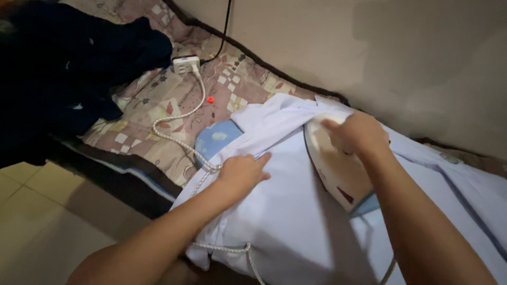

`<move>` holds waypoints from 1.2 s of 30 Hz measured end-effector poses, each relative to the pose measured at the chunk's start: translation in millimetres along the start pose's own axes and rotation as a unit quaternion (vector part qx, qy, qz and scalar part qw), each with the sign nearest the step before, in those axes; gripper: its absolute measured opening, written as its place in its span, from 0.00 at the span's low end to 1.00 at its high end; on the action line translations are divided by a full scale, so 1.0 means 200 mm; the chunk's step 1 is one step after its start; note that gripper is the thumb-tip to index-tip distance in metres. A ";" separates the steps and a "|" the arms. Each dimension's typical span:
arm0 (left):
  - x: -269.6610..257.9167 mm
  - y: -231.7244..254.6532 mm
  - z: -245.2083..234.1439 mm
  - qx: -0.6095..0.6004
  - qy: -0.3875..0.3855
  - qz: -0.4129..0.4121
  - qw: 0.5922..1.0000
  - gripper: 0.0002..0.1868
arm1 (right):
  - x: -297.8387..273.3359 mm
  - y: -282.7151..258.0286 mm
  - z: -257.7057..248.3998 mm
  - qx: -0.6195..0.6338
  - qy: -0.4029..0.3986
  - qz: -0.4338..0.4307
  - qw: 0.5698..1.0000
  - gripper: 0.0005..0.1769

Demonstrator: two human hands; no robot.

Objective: The person irons a white shirt laid out on a bed. They use a handheld iron to smooth the fabric, repeatedly moving the iron across the shirt and adjusting its position with their hands.

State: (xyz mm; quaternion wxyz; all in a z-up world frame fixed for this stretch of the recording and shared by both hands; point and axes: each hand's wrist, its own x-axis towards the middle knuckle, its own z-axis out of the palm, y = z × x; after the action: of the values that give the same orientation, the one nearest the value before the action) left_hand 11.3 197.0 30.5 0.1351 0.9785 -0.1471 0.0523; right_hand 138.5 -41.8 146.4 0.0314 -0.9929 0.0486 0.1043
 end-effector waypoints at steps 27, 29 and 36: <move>0.19 -0.13 -0.14 -0.108 -0.109 -0.144 0.978 0.34 | -0.42 0.00 -0.06 -0.071 -0.042 -0.257 0.963 0.38; 0.18 -0.13 -0.15 -0.119 -0.094 -0.130 0.980 0.35 | -0.35 -0.04 -0.07 -0.072 -0.029 -0.231 0.970 0.39; 0.17 -0.12 -0.15 -0.115 -0.100 -0.147 0.977 0.32 | -0.22 -0.06 -0.09 -0.027 -0.090 -0.132 0.987 0.38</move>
State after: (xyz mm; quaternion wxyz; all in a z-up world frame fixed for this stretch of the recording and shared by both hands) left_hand 48.9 217.9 58.9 0.2373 0.9677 -0.0197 -0.0833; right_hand 99.8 -26.3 173.9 0.0222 -0.9776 -0.0891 0.1894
